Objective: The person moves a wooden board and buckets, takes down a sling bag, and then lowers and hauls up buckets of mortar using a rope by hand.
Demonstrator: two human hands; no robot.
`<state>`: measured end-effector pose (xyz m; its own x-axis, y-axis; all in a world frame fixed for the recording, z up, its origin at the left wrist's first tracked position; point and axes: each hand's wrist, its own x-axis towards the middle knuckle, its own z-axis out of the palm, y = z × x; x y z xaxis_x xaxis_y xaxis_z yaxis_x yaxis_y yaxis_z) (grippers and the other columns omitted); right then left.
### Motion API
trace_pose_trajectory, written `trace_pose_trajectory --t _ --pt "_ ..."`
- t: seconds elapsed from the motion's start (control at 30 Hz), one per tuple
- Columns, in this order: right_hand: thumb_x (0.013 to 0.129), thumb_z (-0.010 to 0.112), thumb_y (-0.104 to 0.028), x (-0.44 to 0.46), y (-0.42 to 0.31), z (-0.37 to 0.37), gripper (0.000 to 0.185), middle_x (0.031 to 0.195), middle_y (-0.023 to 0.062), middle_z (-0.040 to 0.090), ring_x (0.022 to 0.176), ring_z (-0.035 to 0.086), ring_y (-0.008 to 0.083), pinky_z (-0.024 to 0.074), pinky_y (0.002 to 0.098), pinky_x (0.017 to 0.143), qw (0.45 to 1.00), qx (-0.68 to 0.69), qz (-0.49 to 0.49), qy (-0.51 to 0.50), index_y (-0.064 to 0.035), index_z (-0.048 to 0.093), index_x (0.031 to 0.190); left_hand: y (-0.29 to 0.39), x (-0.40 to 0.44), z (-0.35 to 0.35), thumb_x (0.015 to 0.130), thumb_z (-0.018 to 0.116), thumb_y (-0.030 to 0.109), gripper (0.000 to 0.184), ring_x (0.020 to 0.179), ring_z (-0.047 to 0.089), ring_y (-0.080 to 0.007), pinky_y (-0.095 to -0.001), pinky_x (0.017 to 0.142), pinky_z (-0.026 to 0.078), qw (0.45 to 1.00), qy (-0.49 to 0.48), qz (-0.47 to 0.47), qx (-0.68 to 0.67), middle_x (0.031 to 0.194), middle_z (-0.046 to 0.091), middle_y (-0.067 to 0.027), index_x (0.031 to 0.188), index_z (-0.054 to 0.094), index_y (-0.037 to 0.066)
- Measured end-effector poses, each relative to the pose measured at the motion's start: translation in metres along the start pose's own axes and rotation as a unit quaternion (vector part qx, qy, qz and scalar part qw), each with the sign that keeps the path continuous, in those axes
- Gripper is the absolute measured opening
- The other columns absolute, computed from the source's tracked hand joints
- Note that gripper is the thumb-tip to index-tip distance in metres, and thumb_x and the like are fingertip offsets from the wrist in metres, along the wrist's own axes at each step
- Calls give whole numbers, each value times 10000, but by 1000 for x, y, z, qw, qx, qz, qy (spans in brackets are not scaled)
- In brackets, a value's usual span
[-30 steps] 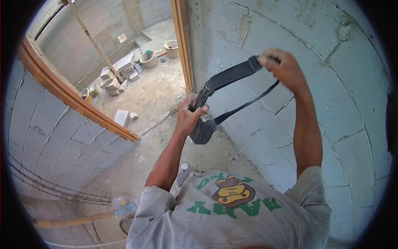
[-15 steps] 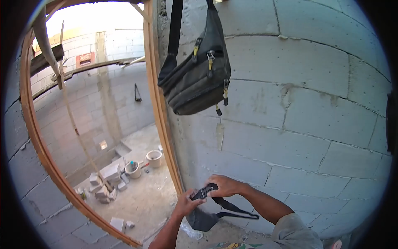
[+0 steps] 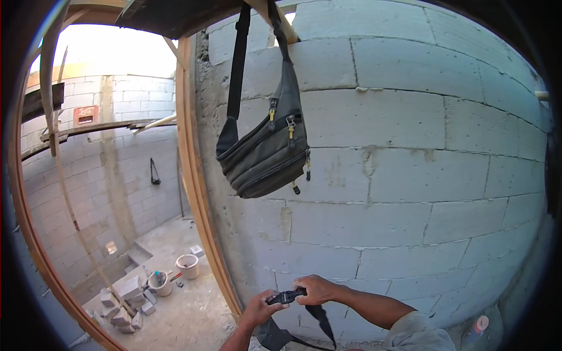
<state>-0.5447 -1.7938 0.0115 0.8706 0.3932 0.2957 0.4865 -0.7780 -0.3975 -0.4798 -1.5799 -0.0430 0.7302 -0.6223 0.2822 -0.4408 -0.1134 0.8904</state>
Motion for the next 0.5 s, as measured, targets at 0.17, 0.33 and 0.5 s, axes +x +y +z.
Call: trace_pose_trajectory --t 0.17,0.33,0.5 --pt "669 584 -229 -8 -27 -17 284 753 181 520 704 530 372 426 430 637 994 -37 -51 93 -5 510 826 44 0 -8 642 763 194 344 693 514 -111 -249 652 429 995 9 90 44 709 575 -42 875 608 -5" --pt "651 586 -205 -31 -17 -55 235 697 174 531 652 537 347 421 416 584 951 -81 42 297 -11 522 768 -2 43 -28 765 643 153 237 654 486 -134 -264 576 391 991 0 135 -18 730 560 -49 897 589 -36" --pt "696 594 -232 -82 -26 -105 239 675 156 577 627 570 274 440 370 592 904 -8 78 419 -12 585 789 -13 66 -38 785 612 141 177 548 387 -109 -280 481 314 982 64 172 35 663 487 1 823 575 -28"
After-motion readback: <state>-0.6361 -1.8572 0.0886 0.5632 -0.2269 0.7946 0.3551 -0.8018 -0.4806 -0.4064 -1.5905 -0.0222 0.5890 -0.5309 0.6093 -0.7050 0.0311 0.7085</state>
